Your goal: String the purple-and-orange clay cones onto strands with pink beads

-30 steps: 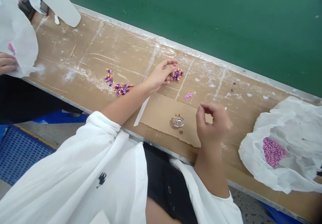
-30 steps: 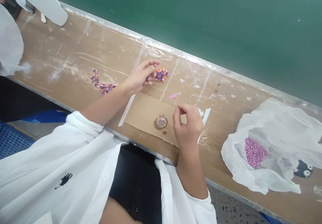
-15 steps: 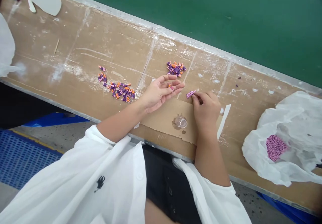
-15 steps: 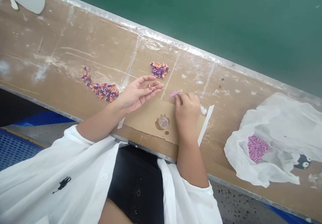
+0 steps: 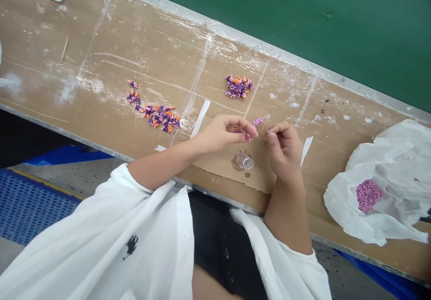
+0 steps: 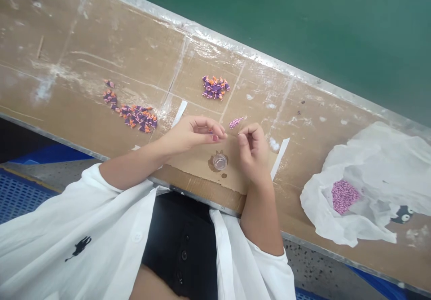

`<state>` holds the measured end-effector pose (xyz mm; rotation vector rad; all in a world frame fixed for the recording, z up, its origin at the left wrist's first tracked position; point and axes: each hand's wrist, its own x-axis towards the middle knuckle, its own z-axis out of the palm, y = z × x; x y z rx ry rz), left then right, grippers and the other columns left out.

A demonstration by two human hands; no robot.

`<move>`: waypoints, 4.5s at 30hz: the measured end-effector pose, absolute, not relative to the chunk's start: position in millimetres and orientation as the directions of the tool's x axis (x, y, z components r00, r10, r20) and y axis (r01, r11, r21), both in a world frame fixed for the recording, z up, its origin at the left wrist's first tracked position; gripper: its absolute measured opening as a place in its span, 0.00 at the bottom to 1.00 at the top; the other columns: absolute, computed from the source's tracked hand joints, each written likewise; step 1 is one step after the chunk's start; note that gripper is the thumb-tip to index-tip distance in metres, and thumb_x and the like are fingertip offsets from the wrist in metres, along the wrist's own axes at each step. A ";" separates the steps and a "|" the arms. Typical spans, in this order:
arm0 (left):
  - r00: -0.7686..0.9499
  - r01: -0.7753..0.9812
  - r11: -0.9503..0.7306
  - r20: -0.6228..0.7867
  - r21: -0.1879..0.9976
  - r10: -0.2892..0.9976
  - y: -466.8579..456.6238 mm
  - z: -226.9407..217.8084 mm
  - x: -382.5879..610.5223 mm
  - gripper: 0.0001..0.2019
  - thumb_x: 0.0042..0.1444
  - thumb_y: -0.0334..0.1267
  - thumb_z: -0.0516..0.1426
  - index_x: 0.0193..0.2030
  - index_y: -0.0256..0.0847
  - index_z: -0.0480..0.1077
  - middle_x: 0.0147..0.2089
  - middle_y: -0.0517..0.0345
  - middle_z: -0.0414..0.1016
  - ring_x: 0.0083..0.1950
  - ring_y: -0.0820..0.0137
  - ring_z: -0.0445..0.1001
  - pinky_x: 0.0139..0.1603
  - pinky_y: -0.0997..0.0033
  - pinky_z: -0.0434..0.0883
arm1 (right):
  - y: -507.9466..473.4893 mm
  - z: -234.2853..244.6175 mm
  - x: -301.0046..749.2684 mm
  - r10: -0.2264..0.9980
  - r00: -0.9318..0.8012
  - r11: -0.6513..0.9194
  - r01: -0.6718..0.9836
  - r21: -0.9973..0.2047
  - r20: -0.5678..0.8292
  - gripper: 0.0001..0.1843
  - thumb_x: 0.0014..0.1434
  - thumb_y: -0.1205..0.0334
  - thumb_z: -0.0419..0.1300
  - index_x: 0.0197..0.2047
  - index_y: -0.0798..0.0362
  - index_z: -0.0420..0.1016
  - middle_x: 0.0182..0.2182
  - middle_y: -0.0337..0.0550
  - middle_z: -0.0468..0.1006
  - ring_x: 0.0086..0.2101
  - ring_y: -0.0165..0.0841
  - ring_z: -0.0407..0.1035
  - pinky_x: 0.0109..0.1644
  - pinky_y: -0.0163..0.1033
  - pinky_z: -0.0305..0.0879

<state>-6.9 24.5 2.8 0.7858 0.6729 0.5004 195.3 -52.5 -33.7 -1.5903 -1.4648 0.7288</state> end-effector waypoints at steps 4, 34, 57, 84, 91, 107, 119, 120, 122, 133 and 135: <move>0.777 -0.053 0.575 -0.328 0.817 0.538 19.2 8.0 -5.6 0.08 0.54 0.34 0.67 0.38 0.35 0.74 0.34 0.62 0.76 0.33 0.78 0.74 0.40 0.71 0.71 | -60.3 -10.8 183.2 0.988 0.068 0.120 0.245 -0.962 0.141 0.10 0.70 0.51 0.59 0.39 0.47 0.68 0.32 0.36 0.67 0.33 0.32 0.65 0.40 0.41 0.64; 0.743 -0.041 0.266 -0.149 0.963 0.653 14.7 15.8 -4.2 0.10 0.57 0.41 0.62 0.30 0.37 0.69 0.30 0.62 0.68 0.33 0.77 0.65 0.37 0.72 0.63 | -72.6 2.2 164.3 0.812 -0.015 0.404 0.735 -0.544 0.583 0.07 0.66 0.68 0.62 0.45 0.46 0.72 0.34 0.41 0.76 0.34 0.34 0.73 0.39 0.42 0.71; 0.489 0.825 -0.310 -0.323 0.472 0.810 73.9 28.8 -58.5 0.12 0.60 0.30 0.55 0.43 0.36 0.80 0.41 0.51 0.80 0.47 0.63 0.77 0.52 0.64 0.69 | -57.1 -28.1 186.1 0.907 0.020 0.215 0.836 -0.505 0.421 0.06 0.68 0.64 0.59 0.42 0.47 0.78 0.36 0.42 0.82 0.36 0.35 0.77 0.40 0.41 0.73; 0.543 0.839 -0.472 -0.344 0.272 0.766 74.5 15.5 -44.2 0.13 0.66 0.29 0.53 0.47 0.37 0.79 0.51 0.46 0.79 0.51 0.61 0.79 0.44 0.67 0.67 | -60.1 -21.7 182.3 0.904 0.057 0.189 0.836 -0.516 0.423 0.07 0.69 0.62 0.58 0.41 0.45 0.78 0.35 0.43 0.81 0.36 0.36 0.77 0.41 0.44 0.74; 0.564 0.819 -0.560 -0.357 0.127 0.744 70.3 12.8 -34.5 0.14 0.68 0.29 0.50 0.52 0.34 0.75 0.52 0.43 0.78 0.50 0.58 0.80 0.40 0.65 0.67 | -61.0 -19.8 184.6 0.875 0.035 0.224 0.856 -0.466 0.483 0.05 0.68 0.63 0.60 0.42 0.46 0.77 0.35 0.42 0.81 0.35 0.35 0.76 0.42 0.43 0.73; 0.681 0.000 0.314 -0.230 0.950 0.695 33.8 23.3 -15.2 0.14 0.59 0.47 0.59 0.33 0.42 0.61 0.22 0.72 0.51 0.22 0.80 0.48 0.26 0.76 0.51 | -70.8 6.5 167.6 0.743 0.024 0.353 0.835 -0.422 0.668 0.14 0.61 0.74 0.66 0.46 0.48 0.77 0.35 0.41 0.81 0.34 0.32 0.77 0.39 0.37 0.74; 0.845 -0.108 0.787 -0.361 0.607 0.394 0.9 33.0 0.2 0.25 0.47 0.54 0.72 0.31 0.40 0.65 0.20 0.74 0.49 0.21 0.84 0.44 0.22 0.79 0.45 | -80.6 18.1 143.8 0.675 0.111 0.384 0.791 -0.477 0.729 0.21 0.59 0.74 0.69 0.53 0.45 0.79 0.37 0.39 0.83 0.34 0.33 0.79 0.36 0.39 0.74; 0.846 -0.102 0.781 -0.359 0.616 0.394 2.3 32.8 -0.9 0.24 0.47 0.53 0.72 0.30 0.39 0.66 0.20 0.74 0.50 0.21 0.84 0.45 0.22 0.79 0.45 | -80.4 18.3 145.9 0.683 0.112 0.400 0.770 -0.498 0.722 0.21 0.58 0.74 0.70 0.52 0.45 0.80 0.37 0.39 0.83 0.33 0.33 0.78 0.35 0.39 0.74; 0.835 -0.085 0.758 -0.368 0.647 0.408 4.9 32.6 -3.1 0.22 0.46 0.50 0.73 0.30 0.38 0.68 0.20 0.72 0.55 0.21 0.84 0.48 0.22 0.78 0.46 | -80.1 18.6 149.4 0.718 0.127 0.427 0.697 -0.576 0.685 0.19 0.58 0.74 0.70 0.49 0.45 0.80 0.35 0.38 0.82 0.32 0.32 0.77 0.34 0.38 0.72; 0.762 -0.063 0.673 -0.400 0.737 0.509 2.6 37.7 -6.6 0.24 0.44 0.55 0.73 0.33 0.36 0.75 0.23 0.68 0.62 0.23 0.83 0.53 0.23 0.77 0.52 | -80.2 9.0 150.2 0.720 0.194 0.423 0.638 -0.644 0.666 0.15 0.62 0.72 0.67 0.49 0.45 0.81 0.34 0.38 0.81 0.32 0.31 0.76 0.35 0.38 0.72; 0.757 -0.074 0.653 -0.384 0.754 0.529 2.6 38.2 -7.6 0.23 0.44 0.54 0.74 0.32 0.36 0.75 0.23 0.67 0.63 0.24 0.82 0.54 0.25 0.77 0.56 | -80.3 9.3 151.0 0.690 0.142 0.427 0.711 -0.558 0.710 0.18 0.61 0.73 0.68 0.51 0.44 0.81 0.35 0.38 0.82 0.33 0.32 0.77 0.36 0.39 0.73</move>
